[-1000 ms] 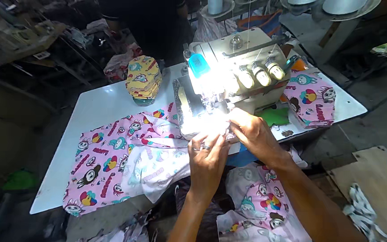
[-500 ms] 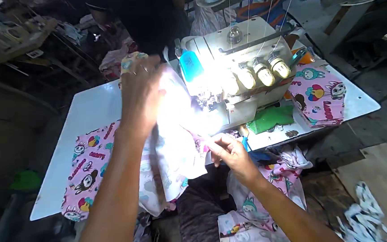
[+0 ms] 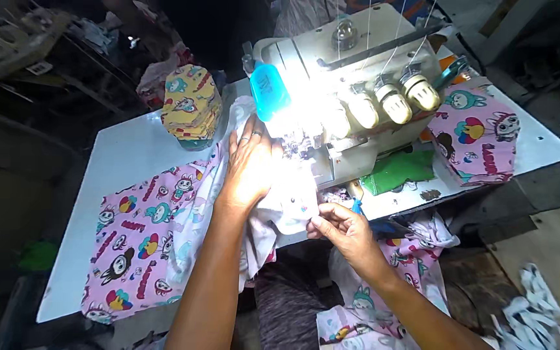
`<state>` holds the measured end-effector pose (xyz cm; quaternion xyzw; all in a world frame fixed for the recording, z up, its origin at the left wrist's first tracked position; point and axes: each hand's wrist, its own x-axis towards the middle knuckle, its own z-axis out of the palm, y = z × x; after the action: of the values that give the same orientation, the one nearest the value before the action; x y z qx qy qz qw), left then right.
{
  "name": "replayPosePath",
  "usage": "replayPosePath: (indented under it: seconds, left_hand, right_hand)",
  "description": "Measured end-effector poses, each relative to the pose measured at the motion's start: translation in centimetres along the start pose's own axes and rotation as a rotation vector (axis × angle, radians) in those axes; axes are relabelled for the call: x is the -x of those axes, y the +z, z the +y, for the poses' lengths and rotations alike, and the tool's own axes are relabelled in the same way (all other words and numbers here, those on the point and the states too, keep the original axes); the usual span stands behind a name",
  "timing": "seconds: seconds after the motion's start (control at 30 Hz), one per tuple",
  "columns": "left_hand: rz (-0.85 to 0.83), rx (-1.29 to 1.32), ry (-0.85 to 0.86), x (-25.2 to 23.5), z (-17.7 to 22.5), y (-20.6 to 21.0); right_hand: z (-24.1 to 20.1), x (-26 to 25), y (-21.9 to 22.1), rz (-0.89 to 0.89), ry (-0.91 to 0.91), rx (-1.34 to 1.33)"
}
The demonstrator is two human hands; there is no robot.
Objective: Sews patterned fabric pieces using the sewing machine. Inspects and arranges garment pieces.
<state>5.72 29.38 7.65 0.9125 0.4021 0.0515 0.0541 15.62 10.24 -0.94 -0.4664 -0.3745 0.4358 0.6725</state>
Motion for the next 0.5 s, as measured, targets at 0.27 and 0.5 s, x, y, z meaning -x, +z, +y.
replayPosePath:
  seconds: [0.27, 0.5]
  left_hand:
    - [0.51, 0.233, 0.174, 6.7, 0.7, -0.2]
    - [0.468, 0.209, 0.331, 11.2, 0.5, 0.8]
  right_hand:
    - [0.8, 1.7, -2.7, 0.059, -0.141, 0.331]
    - [-0.1, 2.2, -0.9, 0.035, -0.37, 0.529]
